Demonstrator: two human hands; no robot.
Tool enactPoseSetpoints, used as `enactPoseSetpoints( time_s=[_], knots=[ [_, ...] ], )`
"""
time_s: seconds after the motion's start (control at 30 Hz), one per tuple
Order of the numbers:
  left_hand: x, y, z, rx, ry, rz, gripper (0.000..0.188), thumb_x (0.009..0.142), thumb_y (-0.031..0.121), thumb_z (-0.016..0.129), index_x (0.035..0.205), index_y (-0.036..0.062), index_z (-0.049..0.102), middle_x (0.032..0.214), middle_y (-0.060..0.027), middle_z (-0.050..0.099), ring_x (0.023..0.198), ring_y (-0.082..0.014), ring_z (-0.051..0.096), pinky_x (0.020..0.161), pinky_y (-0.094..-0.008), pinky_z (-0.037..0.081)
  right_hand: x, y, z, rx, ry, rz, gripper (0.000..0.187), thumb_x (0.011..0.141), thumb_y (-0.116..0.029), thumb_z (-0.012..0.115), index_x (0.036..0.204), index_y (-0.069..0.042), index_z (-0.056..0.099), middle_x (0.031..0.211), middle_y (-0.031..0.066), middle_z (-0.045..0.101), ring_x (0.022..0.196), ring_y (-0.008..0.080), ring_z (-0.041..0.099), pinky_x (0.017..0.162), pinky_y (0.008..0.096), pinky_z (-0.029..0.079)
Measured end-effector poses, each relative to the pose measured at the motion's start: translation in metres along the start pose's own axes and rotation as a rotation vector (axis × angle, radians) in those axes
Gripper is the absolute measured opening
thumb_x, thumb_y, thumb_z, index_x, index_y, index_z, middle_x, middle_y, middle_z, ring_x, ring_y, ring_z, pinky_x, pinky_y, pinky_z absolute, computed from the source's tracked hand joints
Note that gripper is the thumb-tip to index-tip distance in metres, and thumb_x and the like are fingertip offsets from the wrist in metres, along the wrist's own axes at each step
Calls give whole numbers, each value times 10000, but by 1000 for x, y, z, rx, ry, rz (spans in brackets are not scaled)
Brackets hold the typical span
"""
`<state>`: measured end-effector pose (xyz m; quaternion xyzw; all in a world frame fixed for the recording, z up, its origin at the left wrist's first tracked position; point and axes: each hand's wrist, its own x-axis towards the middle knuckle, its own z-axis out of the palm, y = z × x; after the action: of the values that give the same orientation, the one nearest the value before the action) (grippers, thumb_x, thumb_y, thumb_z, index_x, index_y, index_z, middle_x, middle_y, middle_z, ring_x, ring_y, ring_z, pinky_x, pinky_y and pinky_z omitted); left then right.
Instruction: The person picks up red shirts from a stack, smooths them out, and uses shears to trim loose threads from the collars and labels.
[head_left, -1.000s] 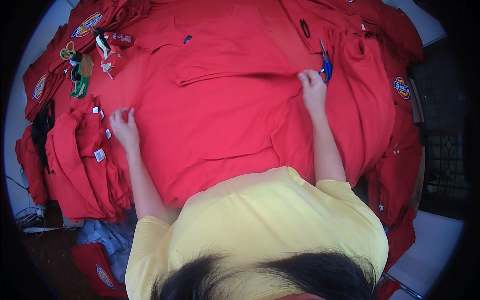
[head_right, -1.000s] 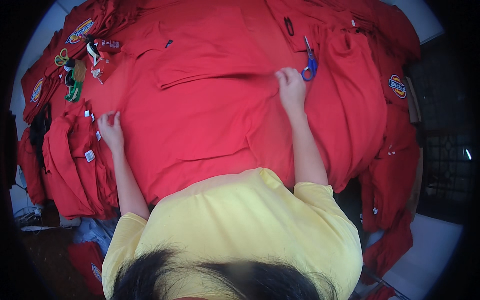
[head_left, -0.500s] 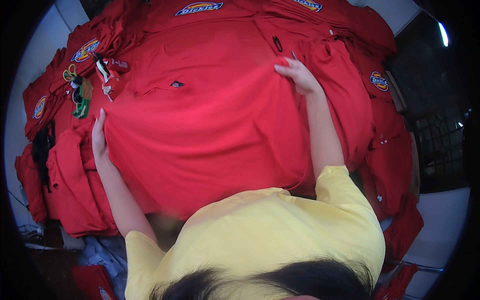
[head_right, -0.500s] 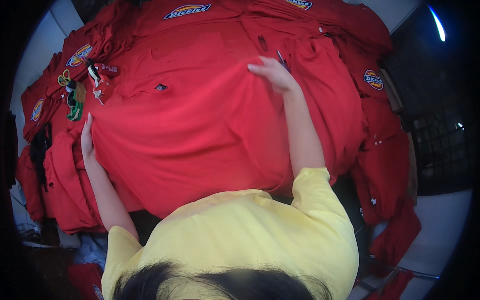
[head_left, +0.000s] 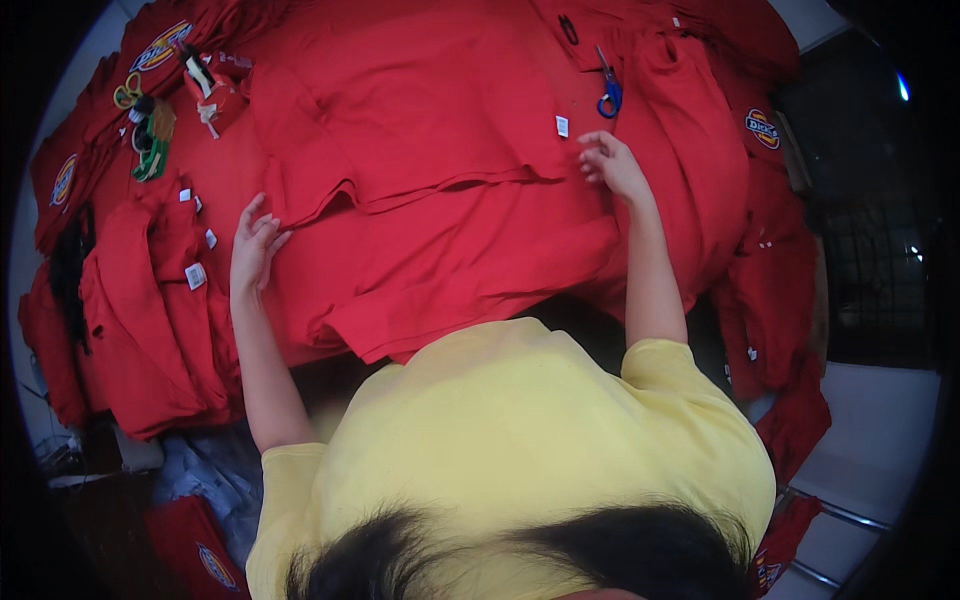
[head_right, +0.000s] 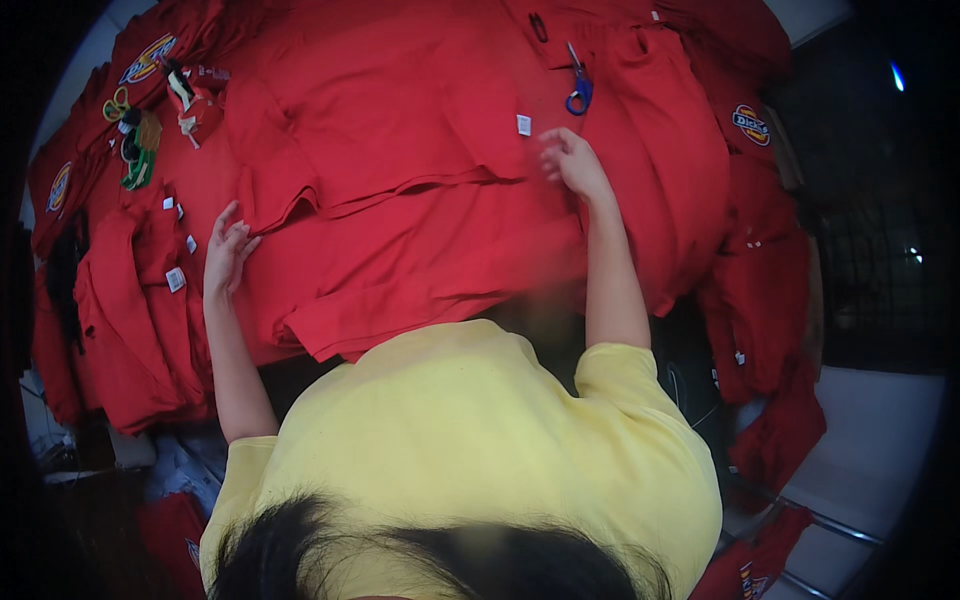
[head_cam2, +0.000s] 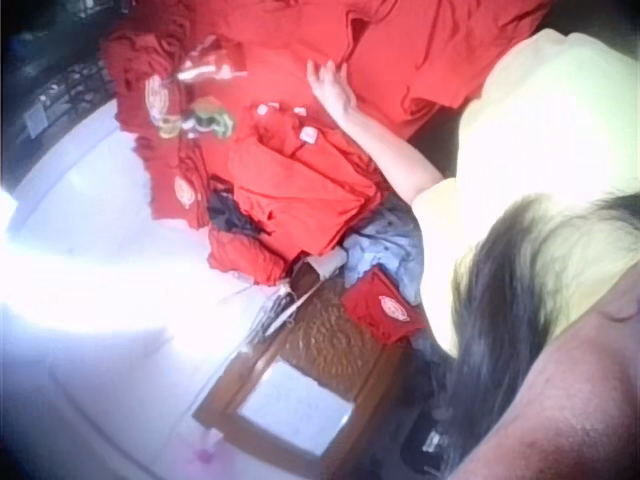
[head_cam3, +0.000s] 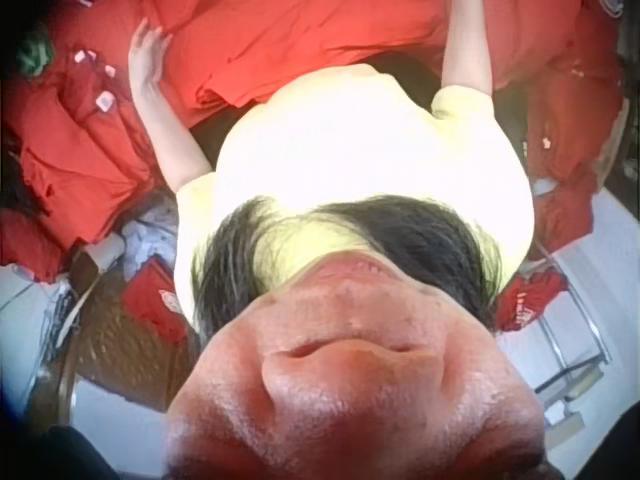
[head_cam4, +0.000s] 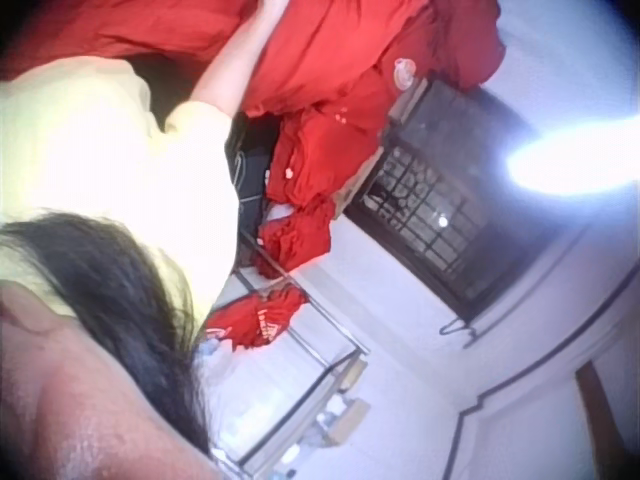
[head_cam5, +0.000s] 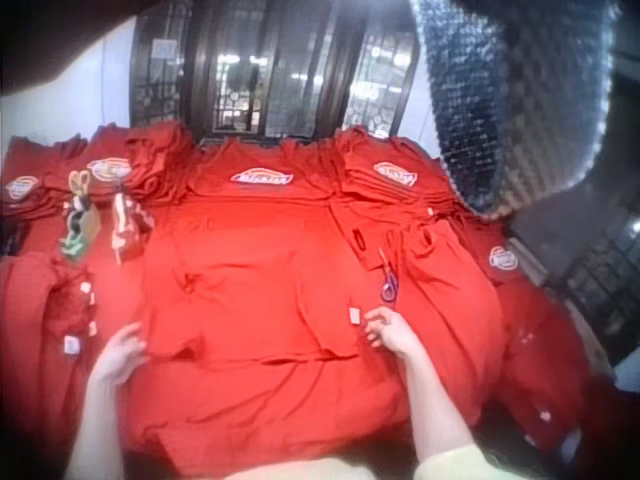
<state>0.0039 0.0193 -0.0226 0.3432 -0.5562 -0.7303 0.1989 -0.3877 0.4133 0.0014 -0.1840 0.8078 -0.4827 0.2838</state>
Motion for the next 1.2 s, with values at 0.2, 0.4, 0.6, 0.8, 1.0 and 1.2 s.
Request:
enactPoseSetpoints(
  time_s=[0.2, 0.4, 0.6, 0.8, 1.0, 1.2],
  knots=[
    [1, 15, -7, 519, -162, 179, 490, 823, -43, 448, 1299, 71, 470, 1038, -57, 514, 866, -83, 524, 788, -226, 460, -36, 15, 46, -644, 128, -518, 514, 823, 104, 482, 1279, -132, 493, 967, 41, 551, 795, 111, 549, 733, 270, 462],
    [42, 3, -28, 274, -22, 65, 168, 883, 161, 567, 930, 6, 613, 771, -39, 631, 704, -92, 612, 639, -201, 490, 29, 8, 48, 295, 312, -177, 265, 904, -302, 578, 710, -133, 516, 558, -37, 416, 446, 32, 357, 398, 202, 263],
    [51, 1, -31, 35, 186, -34, 339, 901, 347, 581, 835, 15, 581, 732, -85, 647, 611, -115, 628, 517, -196, 503, 52, 16, 21, 711, 289, 110, 278, 916, -348, 556, 786, -142, 422, 553, -33, 392, 435, 78, 357, 383, 214, 258],
    [40, 0, -24, -21, 130, 59, 341, 932, 306, 533, 954, -33, 560, 873, -146, 647, 772, -193, 658, 702, -263, 541, 44, 28, 16, 823, 225, 37, 267, 915, -352, 557, 807, -144, 430, 599, -11, 441, 501, 93, 417, 433, 217, 324],
    [28, 0, -27, -3, 90, 162, 287, 927, 236, 535, 1027, -29, 579, 976, -119, 630, 891, -186, 632, 768, -275, 516, 33, 11, 23, 756, 207, -88, 177, 931, -281, 543, 925, -104, 527, 692, 19, 529, 607, 135, 521, 544, 255, 419],
    [-124, 49, -31, 426, -98, 253, 273, 787, 143, 630, 1000, -29, 637, 1150, -93, 573, 1045, -179, 552, 882, -268, 404, -125, -20, -47, 277, 106, -138, 183, 933, -167, 512, 797, -49, 546, 715, 7, 518, 602, 90, 461, 575, 229, 354]
  ],
)
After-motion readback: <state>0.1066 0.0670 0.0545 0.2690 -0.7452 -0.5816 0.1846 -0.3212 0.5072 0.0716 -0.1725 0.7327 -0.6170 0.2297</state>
